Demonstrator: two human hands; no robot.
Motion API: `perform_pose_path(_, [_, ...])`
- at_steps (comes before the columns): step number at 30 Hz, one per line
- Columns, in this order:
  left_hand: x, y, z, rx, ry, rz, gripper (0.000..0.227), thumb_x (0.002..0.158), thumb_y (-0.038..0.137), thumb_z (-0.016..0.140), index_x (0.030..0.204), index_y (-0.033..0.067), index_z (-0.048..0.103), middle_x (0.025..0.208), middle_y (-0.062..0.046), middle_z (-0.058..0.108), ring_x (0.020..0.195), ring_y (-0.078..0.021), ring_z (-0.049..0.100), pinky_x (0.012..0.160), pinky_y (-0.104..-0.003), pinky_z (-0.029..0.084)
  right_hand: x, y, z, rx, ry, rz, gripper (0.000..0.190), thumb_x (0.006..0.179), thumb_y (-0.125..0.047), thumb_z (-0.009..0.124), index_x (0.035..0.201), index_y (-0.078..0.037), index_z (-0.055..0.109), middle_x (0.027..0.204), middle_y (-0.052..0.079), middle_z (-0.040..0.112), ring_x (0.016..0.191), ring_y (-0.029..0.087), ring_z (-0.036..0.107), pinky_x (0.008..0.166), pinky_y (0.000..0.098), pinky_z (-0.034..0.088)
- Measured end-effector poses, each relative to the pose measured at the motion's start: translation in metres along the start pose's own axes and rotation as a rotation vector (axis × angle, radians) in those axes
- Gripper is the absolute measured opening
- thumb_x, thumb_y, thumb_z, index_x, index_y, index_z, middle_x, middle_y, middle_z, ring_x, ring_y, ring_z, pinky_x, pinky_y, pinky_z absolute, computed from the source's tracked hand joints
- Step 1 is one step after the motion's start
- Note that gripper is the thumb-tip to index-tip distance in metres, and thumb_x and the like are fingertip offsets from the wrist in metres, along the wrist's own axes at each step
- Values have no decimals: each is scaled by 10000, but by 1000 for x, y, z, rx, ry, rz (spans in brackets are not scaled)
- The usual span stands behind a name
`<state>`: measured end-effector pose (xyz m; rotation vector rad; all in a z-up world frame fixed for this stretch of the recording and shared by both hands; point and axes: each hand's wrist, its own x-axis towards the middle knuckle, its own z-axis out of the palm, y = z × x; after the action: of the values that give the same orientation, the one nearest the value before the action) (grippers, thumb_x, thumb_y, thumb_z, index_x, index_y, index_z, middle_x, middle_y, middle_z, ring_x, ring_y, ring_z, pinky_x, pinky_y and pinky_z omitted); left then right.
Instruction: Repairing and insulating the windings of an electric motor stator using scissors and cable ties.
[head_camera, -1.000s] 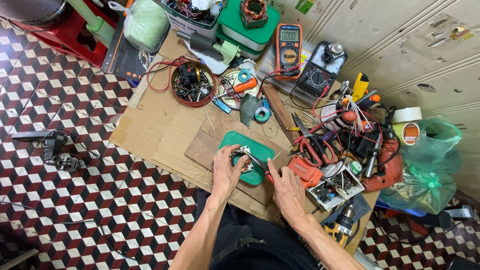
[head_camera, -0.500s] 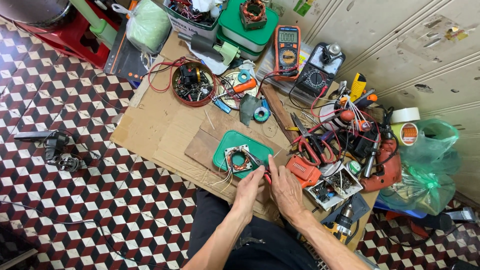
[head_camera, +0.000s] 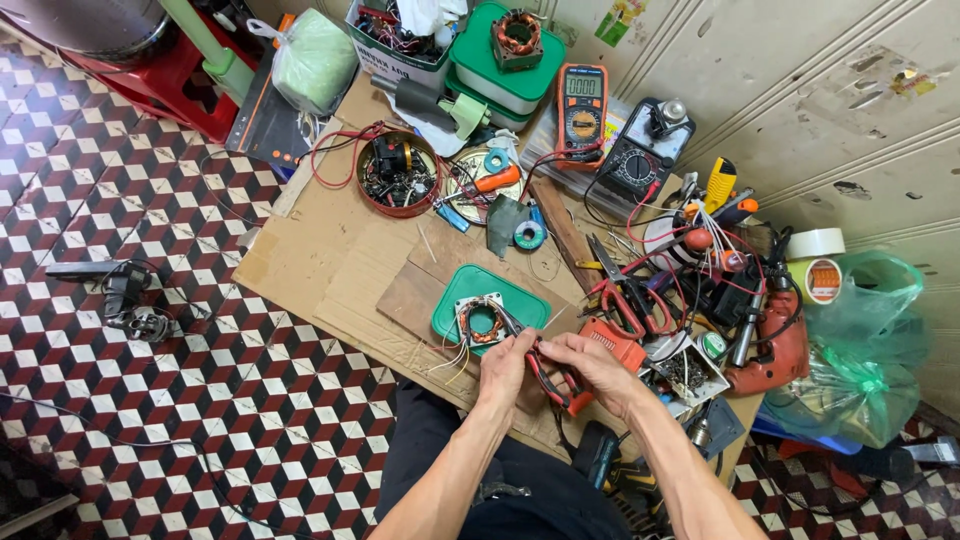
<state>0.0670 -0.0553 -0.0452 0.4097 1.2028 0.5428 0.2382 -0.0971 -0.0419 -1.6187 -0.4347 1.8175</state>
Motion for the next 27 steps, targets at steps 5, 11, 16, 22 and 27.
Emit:
perform_pose_path(5, [-1,9,0,-32,-31,-33,341,972,323,625,1117,49,768,901,14,747,809,-84,663,745,-231,528,25,16,-21,137,-188,119,327,931,-341,774,1062,-43,733,846,11,697,629,94,602,546,243,492])
perform_pose_path(11, [6,-6,-6,-113,-71,-75,385,1008,360,638,1183,50,787,705,-9,534,569,-145,500,538,-322,442,10,-1,1,372,-354,313,311,942,-310,645,1018,-16,712,798,125,741,621,216,703,554,329,571])
perform_pose_path(16, [-26,18,-11,314,106,16,565,1072,442,551,1052,-79,772,768,-7,710,695,-108,685,694,-308,589,14,-1,1,375,-432,316,261,989,-260,646,1004,-4,696,745,134,712,606,216,697,564,344,585])
perform_pose_path(22, [-44,76,-29,1156,411,1007,539,836,212,755,1319,21,613,1322,-214,639,1247,-354,580,1010,-445,474,8,-9,5,458,-451,360,263,987,-250,645,972,10,681,750,144,715,480,167,610,371,239,424])
perform_pose_path(27, [-28,86,-25,1305,76,791,789,668,193,876,1358,50,521,1507,-191,492,1367,-404,401,1100,-478,339,-3,-14,16,380,-384,258,276,984,-272,666,950,3,670,671,100,652,423,132,551,322,226,326])
